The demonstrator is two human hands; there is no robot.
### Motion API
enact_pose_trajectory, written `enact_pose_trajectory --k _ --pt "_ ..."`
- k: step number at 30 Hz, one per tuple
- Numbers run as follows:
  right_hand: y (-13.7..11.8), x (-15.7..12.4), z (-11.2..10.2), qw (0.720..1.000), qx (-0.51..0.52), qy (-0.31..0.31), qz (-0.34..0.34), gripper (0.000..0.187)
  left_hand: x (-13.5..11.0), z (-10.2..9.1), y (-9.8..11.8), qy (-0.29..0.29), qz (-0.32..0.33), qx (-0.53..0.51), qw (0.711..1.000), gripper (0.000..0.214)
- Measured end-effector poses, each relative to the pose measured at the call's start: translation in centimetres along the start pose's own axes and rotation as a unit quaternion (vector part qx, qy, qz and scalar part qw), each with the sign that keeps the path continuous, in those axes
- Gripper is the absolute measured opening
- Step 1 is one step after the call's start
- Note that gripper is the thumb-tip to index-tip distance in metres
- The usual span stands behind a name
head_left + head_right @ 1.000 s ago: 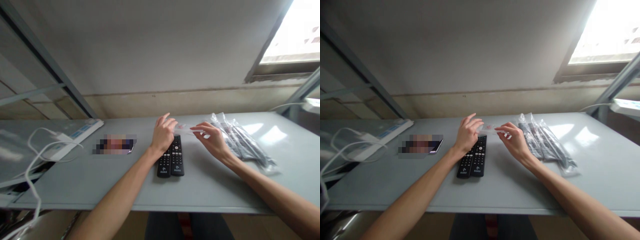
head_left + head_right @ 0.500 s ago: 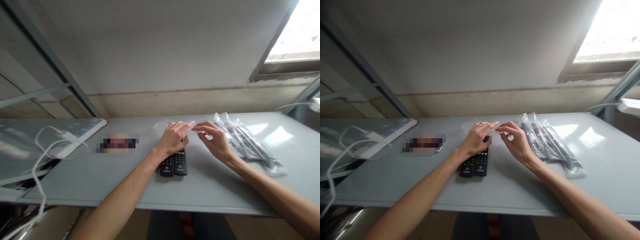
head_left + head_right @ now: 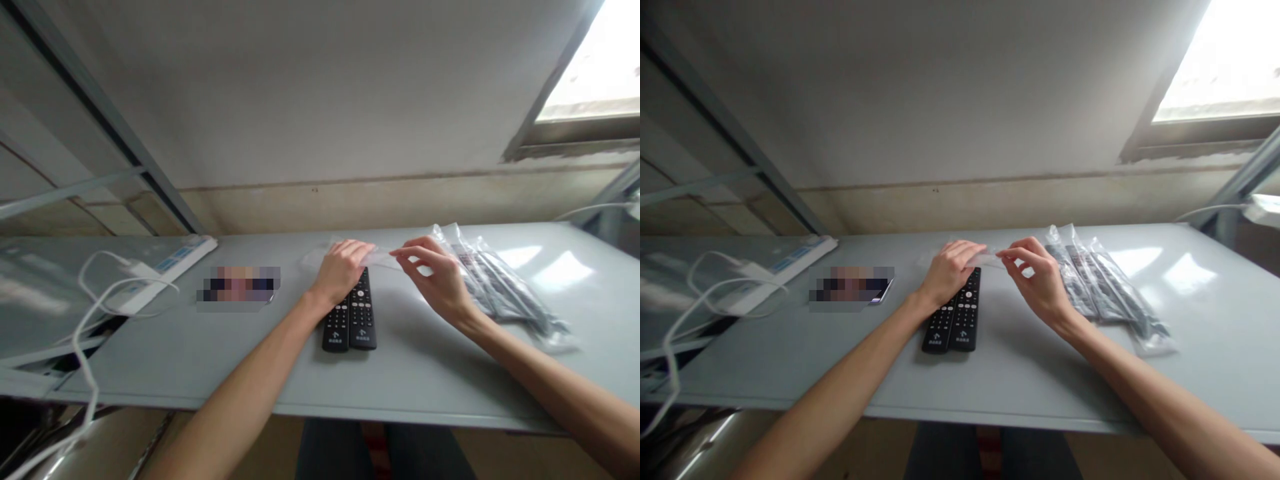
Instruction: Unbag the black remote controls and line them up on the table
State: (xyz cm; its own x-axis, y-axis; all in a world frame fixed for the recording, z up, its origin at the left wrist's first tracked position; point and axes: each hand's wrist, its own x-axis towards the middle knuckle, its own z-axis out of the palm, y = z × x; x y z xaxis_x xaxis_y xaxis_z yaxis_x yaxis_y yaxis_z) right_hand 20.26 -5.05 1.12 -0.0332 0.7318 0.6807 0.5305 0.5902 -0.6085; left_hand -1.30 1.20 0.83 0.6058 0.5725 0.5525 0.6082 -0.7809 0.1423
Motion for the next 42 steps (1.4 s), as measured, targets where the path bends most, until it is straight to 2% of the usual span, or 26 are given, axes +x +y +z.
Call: enact_pose_trajectory --k 3,5,8,12,18,21,26,31,38,42 --pt "0.0 -0.1 0.2 0.999 -0.006 -0.033 -0.033 0.019 0.1 -0.1 0.3 -0.032 0.063 -0.022 0.997 0.028" --pt "-0.2 -0.2 0.2 0.998 0.001 -0.042 -0.043 0.019 0.1 -0.1 0.4 -0.038 0.080 -0.024 0.996 0.026" --pt "-0.4 -0.2 0.1 0.999 0.008 -0.029 -0.038 0.021 0.1 -0.2 0.4 -0.020 0.066 -0.016 0.997 0.024" --pt "-0.3 -0.1 0.0 0.999 0.001 -0.015 -0.041 0.012 0.1 0.0 0.1 0.008 0.037 -0.021 0.999 0.017" --pt "0.3 -0.2 0.1 0.995 -0.001 -0.063 -0.071 0.011 0.1 0.0 0.3 0.010 0.027 -0.021 0.999 0.015" --pt "0.4 -0.3 0.1 0.993 -0.013 -0.077 -0.084 0.014 0.0 0.0 0.2 0.014 0.030 -0.025 0.999 0.013" --pt "0.4 -0.2 0.1 0.990 -0.032 -0.099 -0.093 0.031 0.0 0.2 0.2 0.024 0.032 -0.024 0.999 0.013" --pt "0.6 -0.2 0.2 0.990 -0.057 -0.094 -0.088 0.033 0.0 0.1 0.1 0.007 0.036 -0.028 0.999 0.019" --pt "0.6 -0.3 0.2 0.988 -0.090 -0.076 -0.102 0.015 0.0 0.0 0.2 -0.014 0.043 -0.037 0.998 0.019" --pt "0.8 -0.2 0.2 0.989 -0.086 -0.062 -0.100 0.014 0.0 0.0 0.2 -0.018 0.040 -0.040 0.998 0.016"
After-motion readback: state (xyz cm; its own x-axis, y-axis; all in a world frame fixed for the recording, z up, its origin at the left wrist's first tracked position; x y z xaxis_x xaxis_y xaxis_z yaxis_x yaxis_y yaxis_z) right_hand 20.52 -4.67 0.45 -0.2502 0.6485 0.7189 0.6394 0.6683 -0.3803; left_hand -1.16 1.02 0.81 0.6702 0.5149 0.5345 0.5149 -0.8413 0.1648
